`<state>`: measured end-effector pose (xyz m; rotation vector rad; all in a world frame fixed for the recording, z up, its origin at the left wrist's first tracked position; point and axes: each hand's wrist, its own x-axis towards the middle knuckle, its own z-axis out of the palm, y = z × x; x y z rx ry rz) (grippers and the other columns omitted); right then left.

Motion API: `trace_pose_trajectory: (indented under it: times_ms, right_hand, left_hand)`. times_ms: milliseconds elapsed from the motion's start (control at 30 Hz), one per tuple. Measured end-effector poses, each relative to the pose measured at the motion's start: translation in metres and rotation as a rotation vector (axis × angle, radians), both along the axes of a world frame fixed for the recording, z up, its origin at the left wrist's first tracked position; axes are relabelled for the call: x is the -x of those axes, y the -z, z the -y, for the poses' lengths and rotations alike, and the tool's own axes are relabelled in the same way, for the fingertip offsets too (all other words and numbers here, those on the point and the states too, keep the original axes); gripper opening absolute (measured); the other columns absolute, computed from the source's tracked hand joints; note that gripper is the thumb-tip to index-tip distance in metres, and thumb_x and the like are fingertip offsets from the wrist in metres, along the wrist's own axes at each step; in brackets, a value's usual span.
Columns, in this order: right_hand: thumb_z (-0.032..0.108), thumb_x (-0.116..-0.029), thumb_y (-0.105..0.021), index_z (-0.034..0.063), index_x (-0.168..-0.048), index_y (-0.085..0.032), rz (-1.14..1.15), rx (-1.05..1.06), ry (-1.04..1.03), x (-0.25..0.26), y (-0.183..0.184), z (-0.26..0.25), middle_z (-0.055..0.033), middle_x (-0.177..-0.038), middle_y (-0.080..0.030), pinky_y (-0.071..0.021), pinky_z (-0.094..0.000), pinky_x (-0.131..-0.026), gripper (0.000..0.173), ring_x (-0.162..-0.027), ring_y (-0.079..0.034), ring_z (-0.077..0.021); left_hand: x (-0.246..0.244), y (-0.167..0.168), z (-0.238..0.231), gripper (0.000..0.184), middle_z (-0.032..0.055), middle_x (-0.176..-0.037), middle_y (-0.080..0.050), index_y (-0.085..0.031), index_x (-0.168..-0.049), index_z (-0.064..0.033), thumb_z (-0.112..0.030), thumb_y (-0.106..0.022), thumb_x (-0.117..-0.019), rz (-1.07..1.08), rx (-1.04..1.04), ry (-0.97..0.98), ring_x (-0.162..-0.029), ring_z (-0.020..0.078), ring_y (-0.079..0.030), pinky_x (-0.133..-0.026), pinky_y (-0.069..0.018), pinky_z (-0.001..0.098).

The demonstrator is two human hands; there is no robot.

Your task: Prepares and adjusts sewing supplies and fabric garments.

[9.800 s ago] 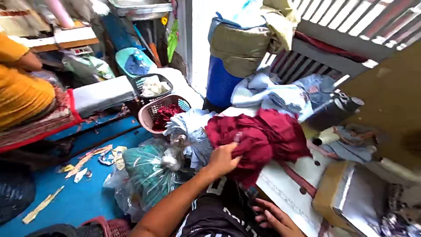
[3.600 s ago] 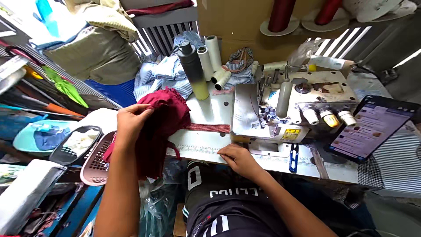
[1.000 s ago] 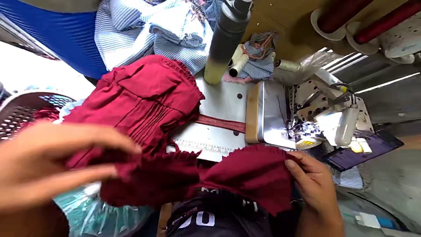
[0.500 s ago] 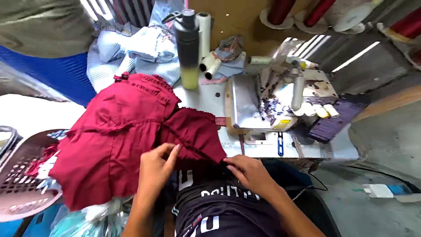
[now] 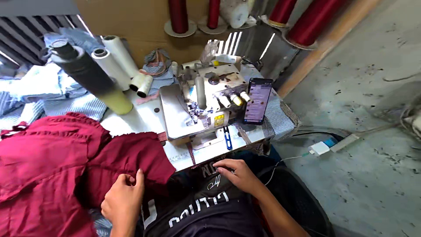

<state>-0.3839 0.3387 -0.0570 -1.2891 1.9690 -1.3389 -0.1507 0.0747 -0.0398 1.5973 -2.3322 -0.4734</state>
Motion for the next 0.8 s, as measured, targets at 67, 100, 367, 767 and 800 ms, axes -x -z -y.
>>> trace_pose_trajectory:
  times_ms: [67, 100, 367, 767, 800]
  right_hand:
    - [0.017, -0.1046, -0.056, 0.0041, -0.116, -0.074, 0.108, 0.065, 0.093, 0.007, 0.002, -0.014, -0.0035, -0.1, -0.076, -0.0626, -0.0279, -0.079, 0.025, -0.087, -0.072, -0.0087]
    - [0.016, -0.1042, -0.056, 0.003, -0.114, -0.074, 0.157, 0.079, 0.141, 0.011, 0.001, -0.02, -0.0033, -0.096, -0.076, -0.0628, -0.0278, -0.075, 0.024, -0.082, -0.072, -0.009]
    - [0.021, -0.1082, -0.046, -0.003, -0.12, -0.069, 0.307, -1.105, -0.086, 0.025, 0.068, -0.094, -0.0246, -0.111, -0.071, -0.0527, -0.0587, -0.096, 0.035, -0.102, -0.07, -0.0386]
    - [0.011, -0.106, -0.047, 0.0118, -0.14, -0.064, -0.018, -0.763, 0.231, -0.033, 0.155, -0.098, -0.0184, -0.145, -0.056, -0.0529, -0.0518, -0.102, 0.037, -0.122, -0.063, -0.036]
    - [0.011, -0.1074, -0.044, 0.0101, -0.14, -0.063, -0.049, -0.814, 0.224, -0.031, 0.157, -0.09, -0.0172, -0.152, -0.051, -0.05, -0.0518, -0.106, 0.037, -0.13, -0.059, -0.0363]
  left_hand:
    - [0.003, -0.001, -0.001, 0.045, 0.0298, -0.09, -0.068, -0.069, -0.097, 0.0008, -0.042, -0.055, -0.0985, 0.031, -0.003, -0.013, -0.091, 0.0559, -0.064, -0.073, -0.0415, 0.0767]
    - [0.003, -0.001, -0.002, 0.043, 0.03, -0.092, -0.068, -0.069, -0.098, 0.0011, -0.039, -0.054, -0.0986, 0.037, -0.008, -0.017, -0.093, 0.056, -0.064, -0.073, -0.0414, 0.0769]
    - [0.009, 0.01, -0.009, 0.05, 0.0313, -0.097, -0.068, -0.066, -0.1, 0.0039, -0.042, -0.046, -0.1026, 0.073, 0.087, -0.046, -0.095, 0.0551, -0.065, -0.074, -0.042, 0.0758]
    - [0.01, 0.017, -0.008, 0.053, 0.031, -0.094, -0.067, -0.065, -0.099, 0.0049, -0.043, -0.042, -0.1034, 0.088, 0.15, -0.038, -0.092, 0.0538, -0.066, -0.071, -0.0417, 0.0737]
    - [0.01, 0.017, -0.008, 0.053, 0.0312, -0.094, -0.067, -0.065, -0.099, 0.0049, -0.043, -0.042, -0.1035, 0.089, 0.151, -0.034, -0.092, 0.0539, -0.066, -0.071, -0.0415, 0.0737]
